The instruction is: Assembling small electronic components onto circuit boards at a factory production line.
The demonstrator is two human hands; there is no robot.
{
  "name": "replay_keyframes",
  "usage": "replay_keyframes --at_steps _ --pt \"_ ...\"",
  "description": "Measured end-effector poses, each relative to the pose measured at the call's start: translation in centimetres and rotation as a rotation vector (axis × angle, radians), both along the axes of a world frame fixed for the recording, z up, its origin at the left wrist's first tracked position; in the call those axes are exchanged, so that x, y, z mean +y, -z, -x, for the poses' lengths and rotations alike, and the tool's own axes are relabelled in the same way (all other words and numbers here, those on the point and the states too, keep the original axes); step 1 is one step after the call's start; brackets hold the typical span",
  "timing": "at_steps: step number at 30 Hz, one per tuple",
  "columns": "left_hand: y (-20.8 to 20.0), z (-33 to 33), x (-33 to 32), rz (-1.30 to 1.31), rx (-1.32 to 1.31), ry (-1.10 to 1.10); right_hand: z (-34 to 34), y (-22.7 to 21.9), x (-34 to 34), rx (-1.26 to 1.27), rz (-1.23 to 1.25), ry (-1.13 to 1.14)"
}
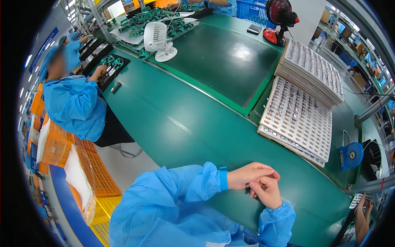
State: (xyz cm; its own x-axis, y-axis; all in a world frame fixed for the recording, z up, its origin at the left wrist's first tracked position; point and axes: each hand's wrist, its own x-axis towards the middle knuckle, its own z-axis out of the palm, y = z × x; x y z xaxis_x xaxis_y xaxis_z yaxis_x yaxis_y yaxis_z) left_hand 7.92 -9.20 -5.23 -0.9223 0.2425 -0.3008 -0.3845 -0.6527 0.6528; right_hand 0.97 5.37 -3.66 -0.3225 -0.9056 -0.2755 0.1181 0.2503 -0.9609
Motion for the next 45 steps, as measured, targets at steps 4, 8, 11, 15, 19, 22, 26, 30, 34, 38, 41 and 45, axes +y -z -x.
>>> replay_keyframes --at_steps 4,8,11,15,19,22,26,30,34,38,41,45 --pt "0.0 0.0 -0.1 -0.005 -0.002 0.001 -0.1 -0.4 -0.1 0.026 -0.016 -0.003" --pt "0.1 0.1 0.2 0.022 -0.012 -0.017 -0.1 -0.1 0.0 0.015 -0.005 0.009" --pt "0.7 0.3 0.2 0.039 -0.003 -0.031 0.0 -0.1 -0.1 0.01 -0.004 0.009" --pt "-0.4 0.0 0.0 0.027 -0.007 -0.021 -0.1 0.1 0.0 0.016 0.003 0.005" --pt "-0.7 -0.1 -0.1 0.035 -0.014 -0.007 -0.1 -0.1 -0.1 0.011 0.009 -0.002" --pt "-0.6 0.0 -0.1 0.046 -0.018 -0.01 -0.1 -0.1 -0.2 0.001 0.018 0.005" --pt "-0.4 0.0 -0.1 0.057 -0.025 -0.015 -0.2 -0.1 -0.2 0.007 0.009 0.003" --pt "1.0 0.4 0.6 0.013 0.004 -0.079 -0.3 0.0 -0.2 0.013 0.018 0.009" --pt "1.0 0.3 0.7 0.01 -0.001 -0.089 -0.2 0.2 -0.1 0.026 0.034 0.003" --pt "0.7 0.4 0.6 0.021 0.002 -0.076 -0.1 0.3 0.0 0.03 0.033 0.008" --pt "0.1 0.2 0.1 0.034 -0.022 -0.025 -0.1 0.3 0.0 0.022 0.033 0.002" --pt "-0.3 0.0 -0.1 0.032 -0.025 -0.017 -0.2 0.0 -0.1 0.007 0.02 -0.003"
